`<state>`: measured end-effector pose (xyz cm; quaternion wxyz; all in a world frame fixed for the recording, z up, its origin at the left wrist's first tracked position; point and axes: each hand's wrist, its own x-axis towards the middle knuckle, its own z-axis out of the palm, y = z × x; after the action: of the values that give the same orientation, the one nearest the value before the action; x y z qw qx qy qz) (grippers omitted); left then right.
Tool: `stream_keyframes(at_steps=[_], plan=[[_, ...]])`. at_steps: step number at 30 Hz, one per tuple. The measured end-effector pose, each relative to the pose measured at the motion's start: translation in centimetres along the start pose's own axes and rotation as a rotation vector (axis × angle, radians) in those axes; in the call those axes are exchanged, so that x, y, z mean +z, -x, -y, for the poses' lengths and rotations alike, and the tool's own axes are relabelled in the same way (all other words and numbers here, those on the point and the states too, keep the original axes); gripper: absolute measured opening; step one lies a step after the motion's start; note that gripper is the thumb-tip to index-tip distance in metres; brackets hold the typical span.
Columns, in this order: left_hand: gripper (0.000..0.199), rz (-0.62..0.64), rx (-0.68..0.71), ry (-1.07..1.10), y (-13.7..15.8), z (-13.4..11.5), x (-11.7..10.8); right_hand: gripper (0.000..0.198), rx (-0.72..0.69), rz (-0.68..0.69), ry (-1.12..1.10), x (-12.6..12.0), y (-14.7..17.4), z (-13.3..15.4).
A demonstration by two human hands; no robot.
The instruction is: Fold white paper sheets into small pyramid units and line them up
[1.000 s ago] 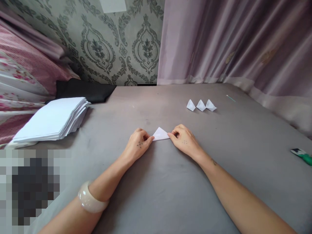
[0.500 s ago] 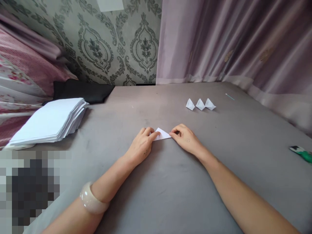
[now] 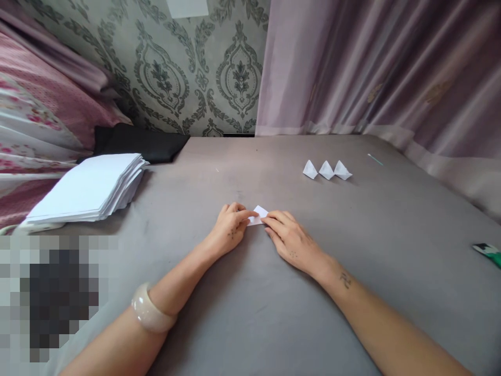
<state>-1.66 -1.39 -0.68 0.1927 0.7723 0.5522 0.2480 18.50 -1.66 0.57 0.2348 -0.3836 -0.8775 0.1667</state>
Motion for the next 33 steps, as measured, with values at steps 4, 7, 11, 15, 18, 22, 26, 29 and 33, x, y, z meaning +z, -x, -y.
stream_keyframes(at_steps=[4, 7, 11, 15, 18, 22, 26, 29, 33], plan=[[0.032, 0.043, -0.201, 0.263, -0.3, 0.5, -1.4, 0.035, 0.021, 0.073, 0.12, -0.5, 0.2, 0.4], [0.031, 0.014, -0.398, 0.48, -0.3, 0.8, -2.1, 0.038, 0.032, 0.126, 0.201, -0.5, 0.0, 0.7], [0.031, -0.018, -0.491, 0.528, -0.2, 1.1, -2.1, 0.039, 0.04, 0.173, 0.247, -0.4, -0.3, 0.9], [0.024, -0.037, -0.363, 0.359, -0.2, 0.7, -1.5, 0.037, 0.049, 0.181, 0.249, -0.4, -0.5, 1.0], [0.02, -0.058, -0.3, 0.21, -0.1, 0.0, -1.2, 0.035, 0.051, 0.166, 0.223, -0.4, -0.6, 0.9], [0.02, -0.063, -0.27, 0.131, 0.0, -0.7, -0.9, 0.031, 0.022, 0.062, 0.104, -0.1, -0.8, 0.2], [0.023, -0.05, -0.27, 0.169, 0.1, -0.6, -0.6, 0.027, 0.035, -0.07, -0.044, 0.4, -1.0, -0.7], [0.018, -0.051, -0.245, 0.224, 0.2, -0.6, -0.5, 0.028, 0.05, -0.131, -0.113, 0.6, -1.0, -0.9], [0.015, -0.034, -0.241, 0.451, 0.3, -1.1, -0.2, 0.025, 0.021, -0.173, -0.188, 0.6, -0.9, -1.0]])
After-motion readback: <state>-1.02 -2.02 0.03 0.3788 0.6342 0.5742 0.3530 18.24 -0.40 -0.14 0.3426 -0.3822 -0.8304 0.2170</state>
